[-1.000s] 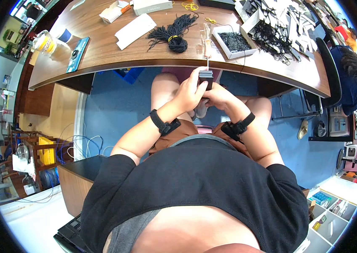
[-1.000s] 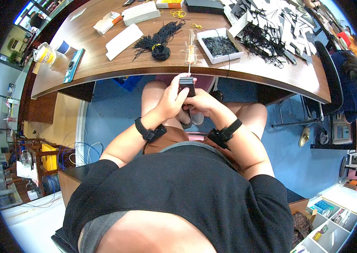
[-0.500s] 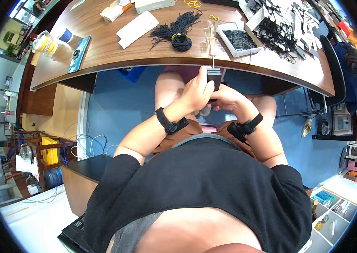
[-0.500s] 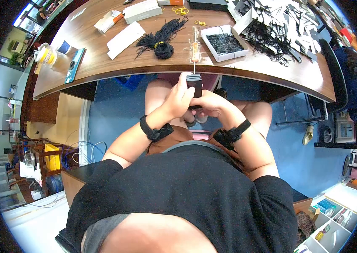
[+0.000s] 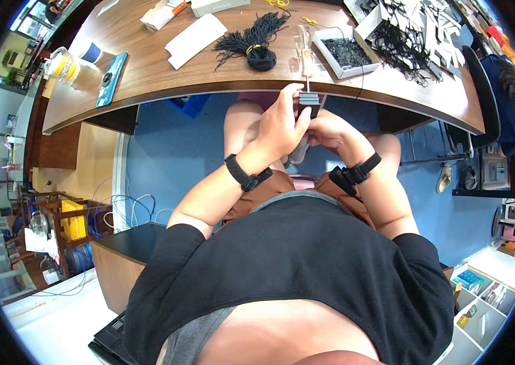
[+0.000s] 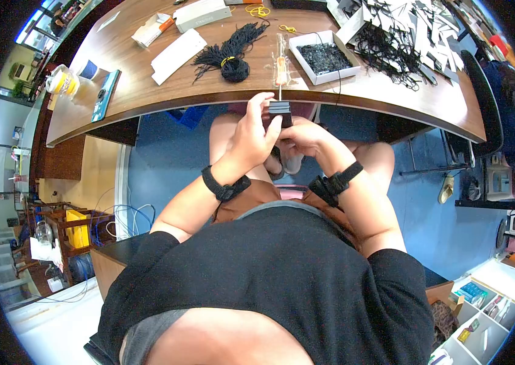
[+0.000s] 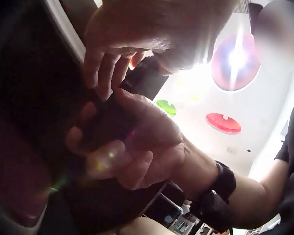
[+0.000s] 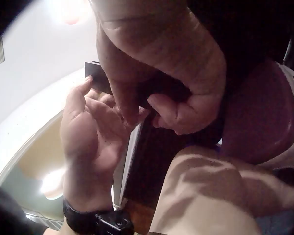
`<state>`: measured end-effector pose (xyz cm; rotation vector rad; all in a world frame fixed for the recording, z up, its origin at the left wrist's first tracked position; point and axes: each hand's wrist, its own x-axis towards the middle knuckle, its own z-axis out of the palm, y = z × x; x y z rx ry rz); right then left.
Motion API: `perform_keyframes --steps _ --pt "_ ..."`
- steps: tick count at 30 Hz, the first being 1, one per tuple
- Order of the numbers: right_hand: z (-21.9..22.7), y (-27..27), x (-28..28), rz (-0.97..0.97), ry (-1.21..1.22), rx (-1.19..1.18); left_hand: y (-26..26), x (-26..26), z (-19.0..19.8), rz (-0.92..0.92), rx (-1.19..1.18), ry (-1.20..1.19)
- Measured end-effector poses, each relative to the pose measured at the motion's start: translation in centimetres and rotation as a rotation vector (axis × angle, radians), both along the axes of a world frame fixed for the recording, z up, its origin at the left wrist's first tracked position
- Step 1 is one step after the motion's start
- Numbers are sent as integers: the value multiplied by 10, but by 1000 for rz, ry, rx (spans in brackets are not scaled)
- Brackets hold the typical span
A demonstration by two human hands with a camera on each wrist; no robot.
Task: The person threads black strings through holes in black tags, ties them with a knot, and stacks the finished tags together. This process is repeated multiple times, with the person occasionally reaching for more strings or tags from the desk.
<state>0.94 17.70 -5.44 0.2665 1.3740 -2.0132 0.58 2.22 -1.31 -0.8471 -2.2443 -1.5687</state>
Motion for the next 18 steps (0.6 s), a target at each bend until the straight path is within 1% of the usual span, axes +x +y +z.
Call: perform_keyframes --steps 2,3,4,5,6,7,9,11,12,15,16,17,18 --pt "-4 2 -5 38 14 -46 2 -4 -9 10 21 201" --pt "0 2 -6 53 40 53 3 -6 -11 14 32 305" --pt "7 2 -6 68 65 151 3 -5 -9 -33 103 249" --pt "13 3 -8 82 91 250 0 -6 -12 -34 99 245" --pt "18 6 -10 158 101 346 -3 -7 -16 -34 96 240" --pt "25 8 -11 172 120 387 -4 -10 -17 -35 94 238" --pt "35 8 -6 206 146 464 -2 -9 -18 -18 142 153" --pt "29 13 -1 180 75 273 0 -4 -17 4 192 61" --pt "25 16 0 166 42 179 0 -5 -16 73 141 163" --pt "16 11 15 35 35 -100 4 8 -6 1 177 -91" --pt "13 8 20 17 8 -194 5 6 -5 58 127 86" --pt "12 7 21 25 1 -264 4 4 -3 54 103 92" --pt "7 9 18 38 27 -255 1 2 -1 48 79 98"
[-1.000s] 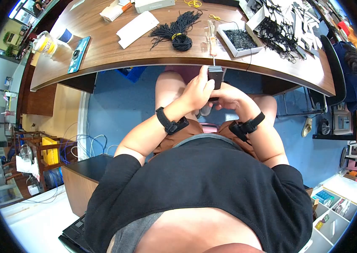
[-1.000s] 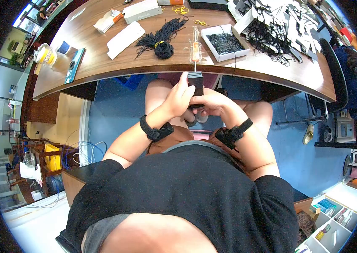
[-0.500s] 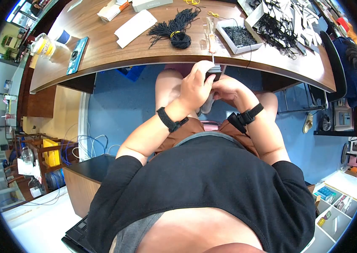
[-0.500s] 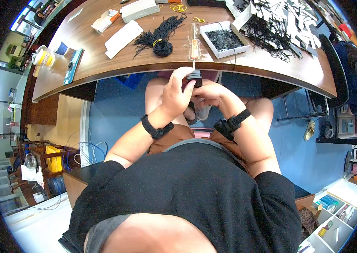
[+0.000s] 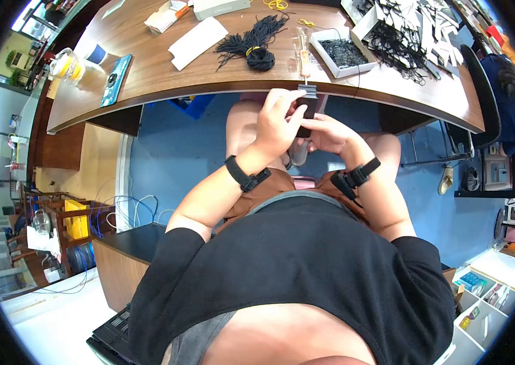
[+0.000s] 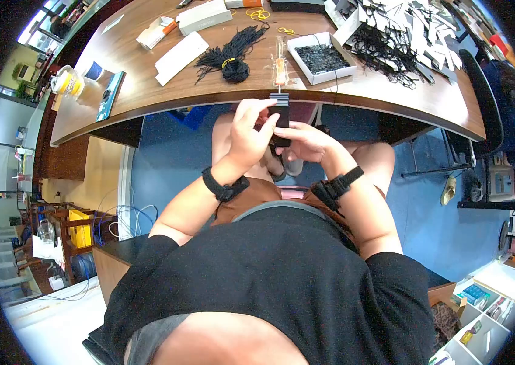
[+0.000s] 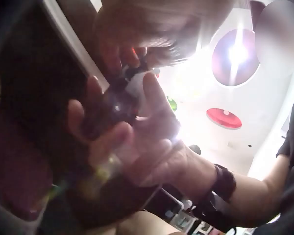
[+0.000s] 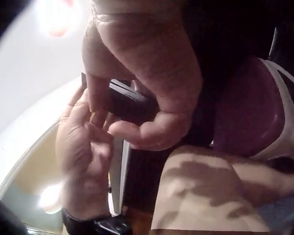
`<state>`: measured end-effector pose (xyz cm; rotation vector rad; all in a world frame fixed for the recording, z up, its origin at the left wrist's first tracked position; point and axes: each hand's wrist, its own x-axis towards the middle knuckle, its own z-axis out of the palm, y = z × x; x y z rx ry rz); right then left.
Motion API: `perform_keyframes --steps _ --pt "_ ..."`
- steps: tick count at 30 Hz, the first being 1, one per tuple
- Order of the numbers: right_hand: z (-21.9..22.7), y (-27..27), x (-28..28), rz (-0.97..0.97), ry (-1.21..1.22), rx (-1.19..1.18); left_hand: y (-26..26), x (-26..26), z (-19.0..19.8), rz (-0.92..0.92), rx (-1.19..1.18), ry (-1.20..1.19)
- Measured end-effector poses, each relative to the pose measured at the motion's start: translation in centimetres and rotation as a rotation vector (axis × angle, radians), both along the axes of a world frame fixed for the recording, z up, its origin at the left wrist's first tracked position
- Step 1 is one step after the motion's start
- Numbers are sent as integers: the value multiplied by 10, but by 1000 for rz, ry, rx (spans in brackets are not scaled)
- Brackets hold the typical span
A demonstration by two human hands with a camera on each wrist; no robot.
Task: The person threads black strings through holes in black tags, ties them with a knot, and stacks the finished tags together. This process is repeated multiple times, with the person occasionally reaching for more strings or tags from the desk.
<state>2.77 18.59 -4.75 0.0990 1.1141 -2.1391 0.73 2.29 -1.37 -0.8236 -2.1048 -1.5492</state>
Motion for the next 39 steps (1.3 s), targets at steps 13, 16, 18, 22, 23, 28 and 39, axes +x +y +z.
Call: perform_keyframes --steps 13,16,18,22,23,28,39 --pt "-15 -4 -12 -93 120 239 -3 -7 -5 42 -68 152" --pt "-2 -12 -5 -158 46 257 -5 -13 -3 54 -131 218" --pt "2 -11 -5 -141 -37 206 -5 -11 2 53 -115 123" --pt "-1 -6 -22 -42 -50 135 -4 -10 1 59 -113 -23" --pt "-1 -4 -24 -25 -62 133 -2 -9 0 49 -100 -44" --pt "-19 -5 -27 -37 -62 94 3 -3 6 27 -20 -1" --pt "-8 0 -26 -48 0 335 -1 -11 0 3 -42 22"
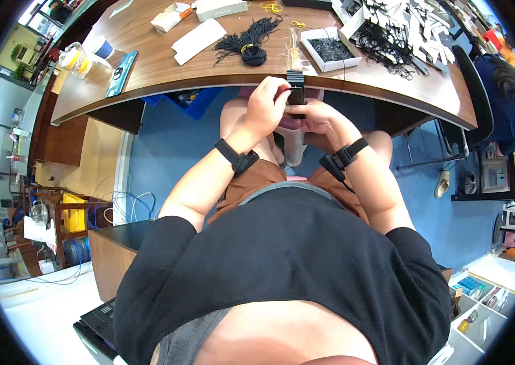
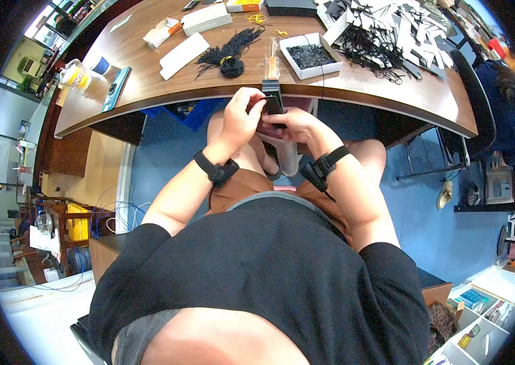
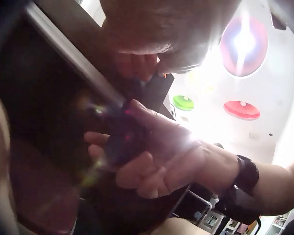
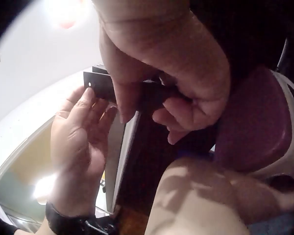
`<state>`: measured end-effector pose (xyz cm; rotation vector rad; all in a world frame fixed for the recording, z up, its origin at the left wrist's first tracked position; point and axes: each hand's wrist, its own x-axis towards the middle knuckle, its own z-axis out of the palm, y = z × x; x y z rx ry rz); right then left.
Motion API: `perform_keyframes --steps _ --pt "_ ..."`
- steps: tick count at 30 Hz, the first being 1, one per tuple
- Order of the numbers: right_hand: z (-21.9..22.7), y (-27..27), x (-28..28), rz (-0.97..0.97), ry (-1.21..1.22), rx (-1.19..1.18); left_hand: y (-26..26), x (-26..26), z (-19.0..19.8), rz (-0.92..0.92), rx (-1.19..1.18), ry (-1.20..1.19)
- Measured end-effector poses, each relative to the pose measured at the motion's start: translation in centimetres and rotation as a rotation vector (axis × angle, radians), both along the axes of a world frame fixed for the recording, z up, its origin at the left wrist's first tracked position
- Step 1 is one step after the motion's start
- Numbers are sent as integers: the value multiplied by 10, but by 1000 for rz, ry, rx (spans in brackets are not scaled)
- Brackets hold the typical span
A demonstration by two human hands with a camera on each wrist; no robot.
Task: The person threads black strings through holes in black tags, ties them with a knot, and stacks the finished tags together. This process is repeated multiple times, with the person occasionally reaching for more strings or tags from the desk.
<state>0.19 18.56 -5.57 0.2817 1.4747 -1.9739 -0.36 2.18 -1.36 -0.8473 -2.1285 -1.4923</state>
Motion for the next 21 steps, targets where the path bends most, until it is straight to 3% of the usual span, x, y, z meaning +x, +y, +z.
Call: perform_keyframes --steps 2,3,6,10,13,16,20,21 --pt "0 -1 1 -7 0 -30 -4 -4 -1 -21 9 -59" --pt "0 -1 1 -7 -10 -46 -5 -7 0 -19 -63 76" --pt "2 -3 4 -3 -25 -115 -1 -8 4 -58 -109 159" --pt "1 1 0 49 -50 -147 -3 -14 1 -39 -124 134" --pt "-1 -2 -3 -17 -23 -59 4 -15 0 29 67 -144" --pt "10 -9 10 -82 69 115 10 -14 5 99 14 -246" --pt "37 8 35 127 647 1352 3 -14 5 221 -153 -111" --pt "55 12 42 112 633 1340 2 -15 5 229 -160 -111"
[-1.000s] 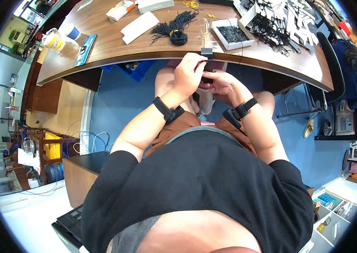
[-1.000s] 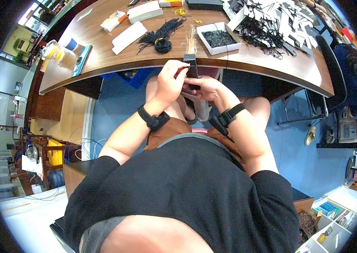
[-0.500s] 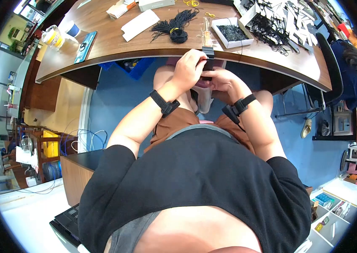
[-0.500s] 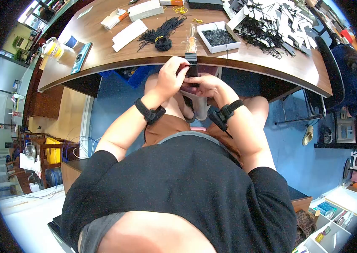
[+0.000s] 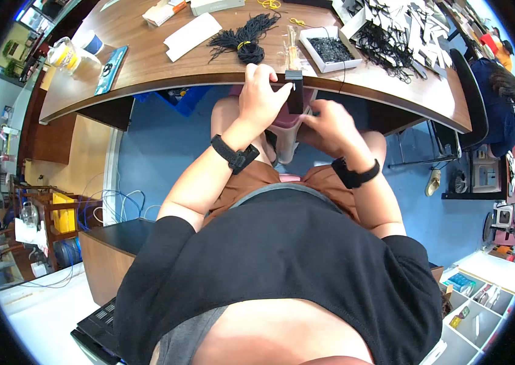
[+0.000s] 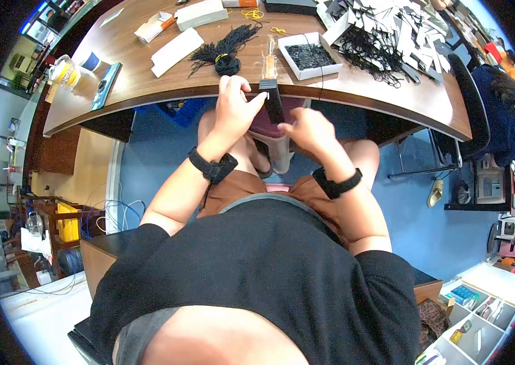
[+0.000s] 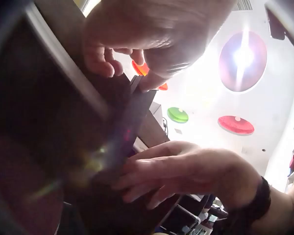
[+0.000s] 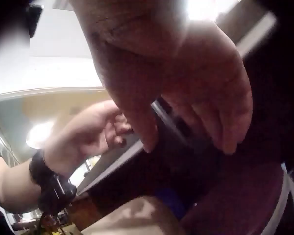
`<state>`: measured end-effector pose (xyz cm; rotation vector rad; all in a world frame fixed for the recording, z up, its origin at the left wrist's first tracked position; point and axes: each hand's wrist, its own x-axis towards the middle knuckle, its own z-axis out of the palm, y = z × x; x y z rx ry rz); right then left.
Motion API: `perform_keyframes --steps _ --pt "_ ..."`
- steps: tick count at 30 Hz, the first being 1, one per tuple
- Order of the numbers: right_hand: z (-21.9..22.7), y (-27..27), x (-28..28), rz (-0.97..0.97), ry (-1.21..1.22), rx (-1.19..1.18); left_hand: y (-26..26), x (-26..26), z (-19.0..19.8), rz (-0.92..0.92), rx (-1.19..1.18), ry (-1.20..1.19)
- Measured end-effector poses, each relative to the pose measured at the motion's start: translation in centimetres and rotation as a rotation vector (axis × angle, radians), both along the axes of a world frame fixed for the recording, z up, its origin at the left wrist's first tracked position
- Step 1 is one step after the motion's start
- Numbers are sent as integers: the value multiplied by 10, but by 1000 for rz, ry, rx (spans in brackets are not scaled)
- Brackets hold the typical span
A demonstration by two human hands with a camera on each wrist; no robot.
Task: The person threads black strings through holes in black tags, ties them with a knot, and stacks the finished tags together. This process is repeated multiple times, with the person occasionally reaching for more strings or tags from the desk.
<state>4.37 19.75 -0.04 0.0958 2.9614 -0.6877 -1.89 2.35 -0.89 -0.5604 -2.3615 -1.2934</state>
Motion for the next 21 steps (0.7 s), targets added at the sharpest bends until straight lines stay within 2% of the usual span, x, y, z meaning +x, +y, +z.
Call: perform_keyframes --steps 2,3,6,10,11,13,15,17,19,20,21 --pt "25 17 -2 -1 177 -331 -2 0 1 5 -15 -3" --pt "38 23 -4 -109 231 -354 -3 -1 2 -31 30 -16" --pt "68 52 -32 -178 504 -322 -7 -2 5 -96 166 -3" --pt "89 68 -59 -172 510 -86 -36 -8 18 -4 178 93" --pt "88 69 -63 -152 525 -106 -49 -10 25 35 200 111" --pt "92 52 -55 -166 526 -265 -78 -33 32 148 218 292" --pt "84 41 -48 -89 519 -416 -105 -46 39 232 87 222" --pt "78 27 -39 -114 485 -436 -119 -60 44 301 -49 276" --pt "73 13 -25 -91 550 -508 -137 -77 42 454 -350 305" --pt "71 8 -19 -74 534 -457 -145 -86 41 528 -498 323" --pt "58 8 -15 -123 483 -555 -152 -93 39 524 -529 276"
